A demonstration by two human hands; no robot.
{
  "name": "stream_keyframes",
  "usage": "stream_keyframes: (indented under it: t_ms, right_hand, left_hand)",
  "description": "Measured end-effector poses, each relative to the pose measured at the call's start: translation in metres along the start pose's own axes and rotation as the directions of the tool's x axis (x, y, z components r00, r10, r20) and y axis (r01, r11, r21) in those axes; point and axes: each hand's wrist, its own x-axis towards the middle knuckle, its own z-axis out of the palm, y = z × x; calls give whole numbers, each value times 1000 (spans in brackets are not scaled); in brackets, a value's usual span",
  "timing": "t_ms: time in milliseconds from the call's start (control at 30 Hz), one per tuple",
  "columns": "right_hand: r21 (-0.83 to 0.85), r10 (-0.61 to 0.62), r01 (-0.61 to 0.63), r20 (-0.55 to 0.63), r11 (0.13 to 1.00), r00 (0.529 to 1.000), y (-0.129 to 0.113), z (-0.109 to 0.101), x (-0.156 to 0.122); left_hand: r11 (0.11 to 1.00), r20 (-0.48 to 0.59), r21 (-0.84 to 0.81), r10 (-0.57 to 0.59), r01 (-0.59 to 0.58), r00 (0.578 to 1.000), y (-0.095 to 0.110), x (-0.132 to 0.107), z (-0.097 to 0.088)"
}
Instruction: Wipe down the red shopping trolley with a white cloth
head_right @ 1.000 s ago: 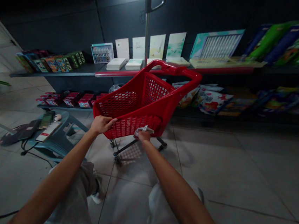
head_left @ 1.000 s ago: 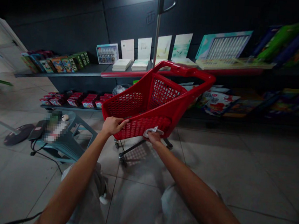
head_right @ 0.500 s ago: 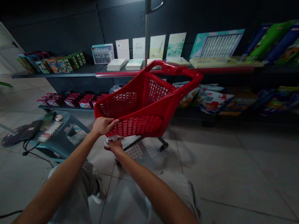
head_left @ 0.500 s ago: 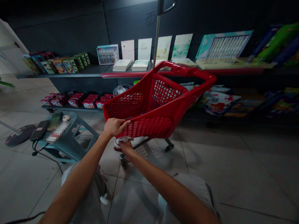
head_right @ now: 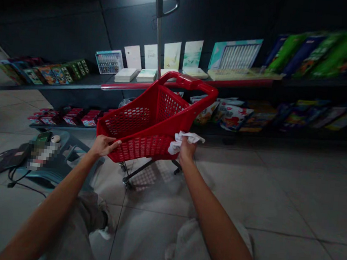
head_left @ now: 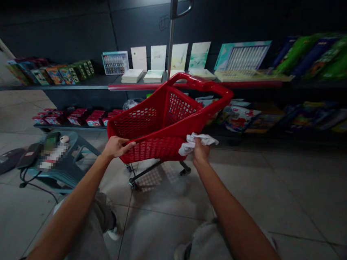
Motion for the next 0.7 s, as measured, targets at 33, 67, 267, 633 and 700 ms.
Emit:
stream_keyframes:
  t_ms: [33, 67, 267, 633, 700]
  right_hand:
    - [-23, -43, 43, -30, 999, 999, -9, -4, 8]
    - [-53, -101, 99, -41, 994, 994, -18, -7, 13]
    - [-97, -495, 489, -52, 867, 867, -56, -4, 26]
    - [-292, -303, 303, 49, 907, 952, -8, 10, 2]
    - [-382, -237, 255, 95, 888, 967, 8, 6, 0]
  left_hand:
    - [1000, -5, -2, 7, -7, 1000, -4, -1, -1]
    - [1000, -12, 4, 14, -14, 1000, -8, -2, -2]
    - [983, -196, 162, -58, 91, 979, -14, -5, -10]
    - [978, -220, 148, -109, 144, 969, 71, 25, 19]
    - [964, -251, 163, -166, 210, 954, 71, 29, 23]
